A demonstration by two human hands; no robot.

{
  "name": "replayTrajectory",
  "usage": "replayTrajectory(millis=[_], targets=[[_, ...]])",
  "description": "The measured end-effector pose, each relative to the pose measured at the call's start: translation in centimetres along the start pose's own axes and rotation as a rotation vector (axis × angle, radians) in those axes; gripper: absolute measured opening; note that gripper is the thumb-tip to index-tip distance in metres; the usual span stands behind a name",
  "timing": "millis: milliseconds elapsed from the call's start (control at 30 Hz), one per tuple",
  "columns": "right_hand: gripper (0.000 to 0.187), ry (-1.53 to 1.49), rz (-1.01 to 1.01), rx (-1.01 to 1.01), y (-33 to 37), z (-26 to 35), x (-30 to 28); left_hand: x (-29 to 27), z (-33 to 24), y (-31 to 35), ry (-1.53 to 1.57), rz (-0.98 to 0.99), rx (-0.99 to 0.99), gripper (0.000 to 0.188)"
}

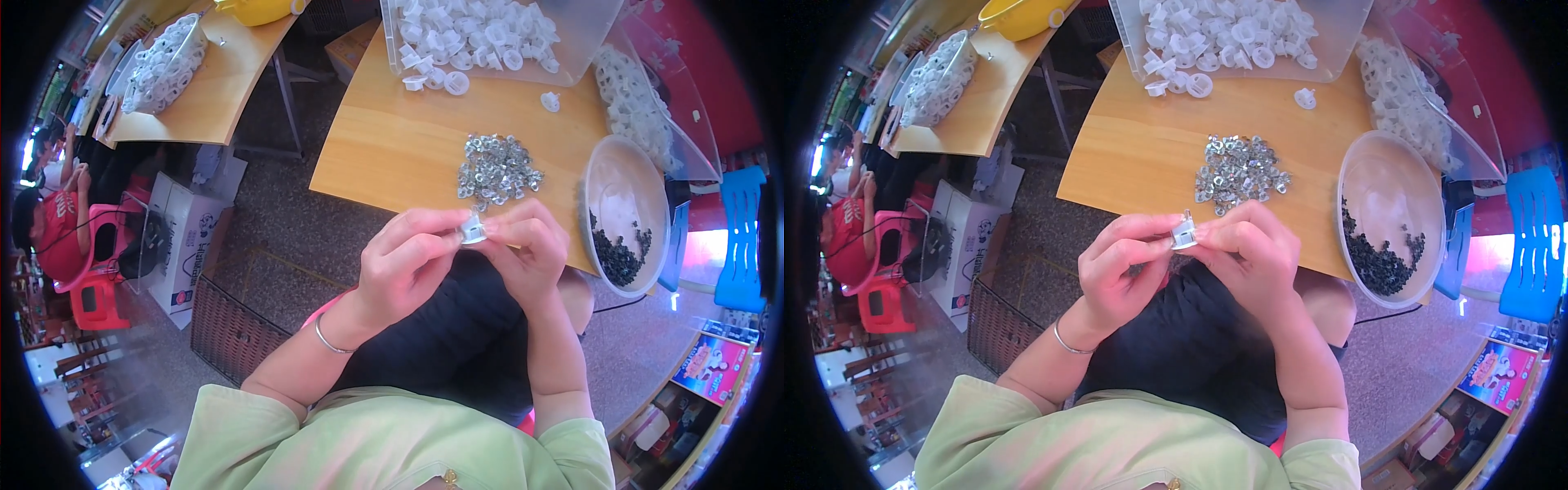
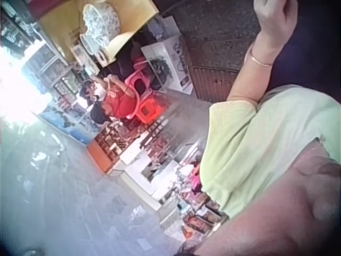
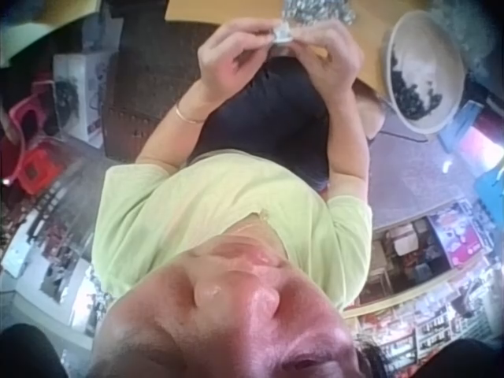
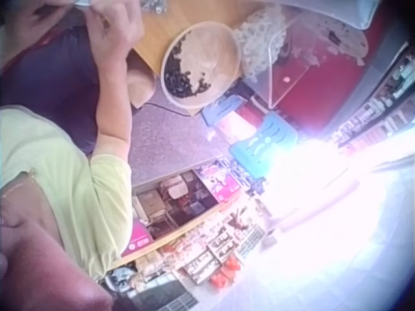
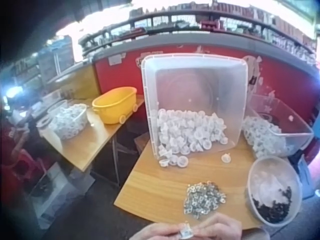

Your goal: The person assembles small parts by hand, picking up metal pieces and small black components and inserting them into white plastic housings.

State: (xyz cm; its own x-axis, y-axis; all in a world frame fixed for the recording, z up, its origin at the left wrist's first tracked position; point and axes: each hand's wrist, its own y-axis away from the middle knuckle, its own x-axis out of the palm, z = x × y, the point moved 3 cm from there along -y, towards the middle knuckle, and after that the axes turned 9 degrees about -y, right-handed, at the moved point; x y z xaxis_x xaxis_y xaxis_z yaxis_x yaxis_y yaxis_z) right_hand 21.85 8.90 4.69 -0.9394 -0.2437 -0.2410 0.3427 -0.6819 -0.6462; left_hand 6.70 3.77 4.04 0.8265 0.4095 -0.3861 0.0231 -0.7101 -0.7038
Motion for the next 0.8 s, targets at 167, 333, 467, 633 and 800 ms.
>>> replayTrajectory(millis=[167, 333, 467, 633, 800], targets=[[0.020, -0.005, -0.017, -0.036, 0.12, 0.56, -0.10, 0.08, -0.17, -0.13, 0.001, -0.010, 0.038, 0.017], [0.020, 0.025, -0.017, -0.082, 0.32, 0.74, 0.04, 0.21, -0.21, 0.21, 0.029, -0.034, 0.010, 0.019], [0.020, 0.044, -0.012, -0.109, 0.43, 0.76, 0.03, 0.15, -0.20, 0.14, 0.016, -0.022, 0.024, 0.019], [0.020, 0.070, -0.001, -0.135, 0.27, 0.85, 0.08, 0.03, -0.13, 0.05, -0.014, -0.029, 0.056, 0.020], [0.021, 0.065, 0.012, -0.152, 0.32, 0.74, 0.14, -0.11, -0.14, 0.12, -0.035, -0.046, 0.046, 0.022]])
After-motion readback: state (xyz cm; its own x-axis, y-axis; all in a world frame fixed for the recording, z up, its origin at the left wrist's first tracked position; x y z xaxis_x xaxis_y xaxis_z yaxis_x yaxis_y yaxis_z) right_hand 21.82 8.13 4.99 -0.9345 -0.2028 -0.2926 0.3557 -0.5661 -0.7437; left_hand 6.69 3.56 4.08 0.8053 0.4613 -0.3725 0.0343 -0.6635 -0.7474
